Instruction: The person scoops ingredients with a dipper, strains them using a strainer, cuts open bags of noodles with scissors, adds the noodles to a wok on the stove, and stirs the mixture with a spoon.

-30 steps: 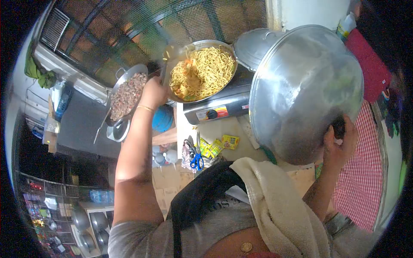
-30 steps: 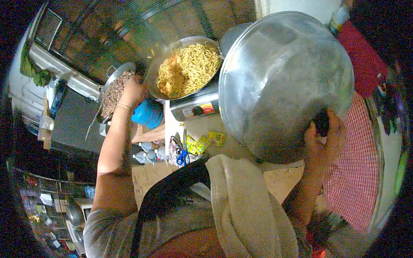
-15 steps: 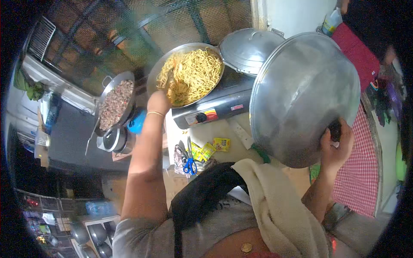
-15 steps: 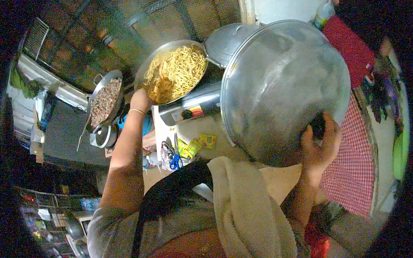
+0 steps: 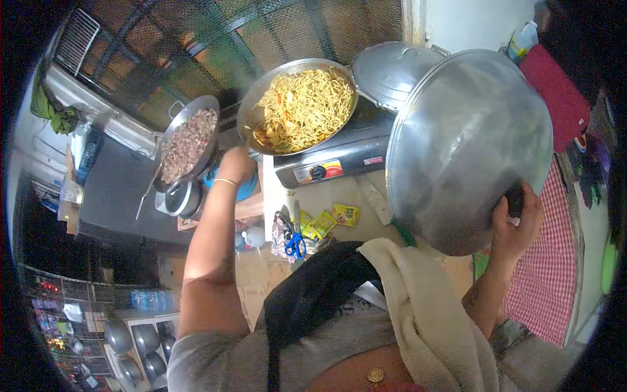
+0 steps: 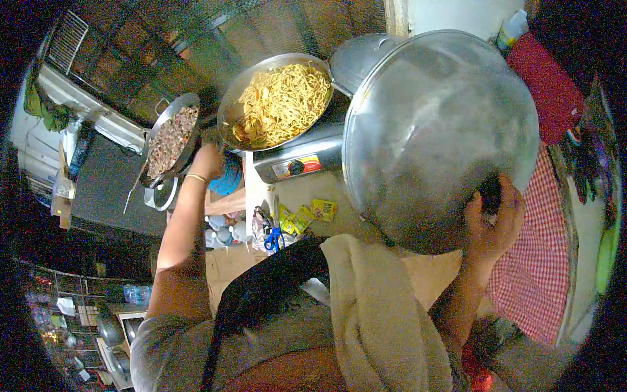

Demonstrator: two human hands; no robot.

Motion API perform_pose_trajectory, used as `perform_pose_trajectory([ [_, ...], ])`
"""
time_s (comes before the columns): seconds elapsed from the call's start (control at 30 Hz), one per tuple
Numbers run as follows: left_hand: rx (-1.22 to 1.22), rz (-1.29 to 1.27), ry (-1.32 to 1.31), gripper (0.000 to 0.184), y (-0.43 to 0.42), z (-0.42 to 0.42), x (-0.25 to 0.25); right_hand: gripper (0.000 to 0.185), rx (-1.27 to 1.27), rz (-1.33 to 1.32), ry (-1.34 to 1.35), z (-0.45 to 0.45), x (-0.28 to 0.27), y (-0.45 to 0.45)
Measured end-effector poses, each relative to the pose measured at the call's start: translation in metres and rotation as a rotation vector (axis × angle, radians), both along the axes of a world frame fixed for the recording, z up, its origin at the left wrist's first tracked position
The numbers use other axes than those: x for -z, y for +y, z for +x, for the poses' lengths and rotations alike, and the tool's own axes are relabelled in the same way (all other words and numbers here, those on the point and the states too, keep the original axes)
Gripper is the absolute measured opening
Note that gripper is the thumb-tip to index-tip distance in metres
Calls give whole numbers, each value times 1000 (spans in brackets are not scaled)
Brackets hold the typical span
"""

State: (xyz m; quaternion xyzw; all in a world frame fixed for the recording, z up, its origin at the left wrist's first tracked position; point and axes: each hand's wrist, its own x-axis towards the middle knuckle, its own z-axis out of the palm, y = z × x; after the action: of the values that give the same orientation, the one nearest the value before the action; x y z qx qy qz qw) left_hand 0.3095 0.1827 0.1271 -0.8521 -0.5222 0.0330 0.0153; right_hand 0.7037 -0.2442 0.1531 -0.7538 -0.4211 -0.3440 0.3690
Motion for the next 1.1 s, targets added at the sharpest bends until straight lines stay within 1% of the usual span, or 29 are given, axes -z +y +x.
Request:
perform_pose_trajectory([
  [0.07,-3,-243,-47,12,-2,10,4,44,-13,-4,-25,3,1,2],
  [0.1,-250,-508,-378,11,-29,34,-21,44,-8,-1,-20,4,2,2],
  [0.17,-290,-733,-839,15,-9,18,3,44,4,1,-10,4,3,3],
  [0.23,-654,-1111,-1475,7,-18,25,-15,44,11,-1,-1,6,4,1],
  [0.27,-710,-1021,-1493,2,-25,28,-26,44,14,-4,2,7,4,1],
  [0.3,-677,-1211,-1540,5,-3,12,-17,44,17,-3,33,8,6,0],
  [0.37,-697,-1133,-1549,7,-3,13,-36,43,19,-1,93,12,7,-1],
  [0.4,-602,-1197,-1523,7,-1,12,-47,43,20,-5,77,13,6,0],
  [0.43,-624,-1058,-1511,7,2,13,-52,43,23,-9,63,14,4,1],
  [0.5,-621,-1009,-1407,8,14,17,-68,44,24,-13,30,16,3,2],
  [0.6,-606,-810,-1340,8,12,43,-91,44,15,-28,8,20,4,8],
  [0.67,-392,-621,-1127,9,34,49,-77,45,7,-53,38,23,6,9],
  [0.7,61,-338,-497,10,39,46,-75,46,12,-50,32,22,6,9],
  [0.73,422,191,17,11,43,43,-73,46,15,-48,26,20,4,11],
  [0.83,448,223,411,13,82,53,-47,47,-3,-23,35,20,4,13],
  [0.93,10,131,-248,20,87,51,-20,48,2,-13,30,20,6,14],
  [1.0,-23,129,-217,22,82,49,-13,48,11,-13,17,19,6,14],
  [1.03,-40,129,-203,23,64,54,-19,47,11,-12,8,18,4,15],
  [1.07,-141,140,-142,22,46,59,-25,47,10,-10,-2,17,3,16],
  [1.1,-117,137,-138,21,48,54,-16,47,12,-12,-4,17,2,16],
])
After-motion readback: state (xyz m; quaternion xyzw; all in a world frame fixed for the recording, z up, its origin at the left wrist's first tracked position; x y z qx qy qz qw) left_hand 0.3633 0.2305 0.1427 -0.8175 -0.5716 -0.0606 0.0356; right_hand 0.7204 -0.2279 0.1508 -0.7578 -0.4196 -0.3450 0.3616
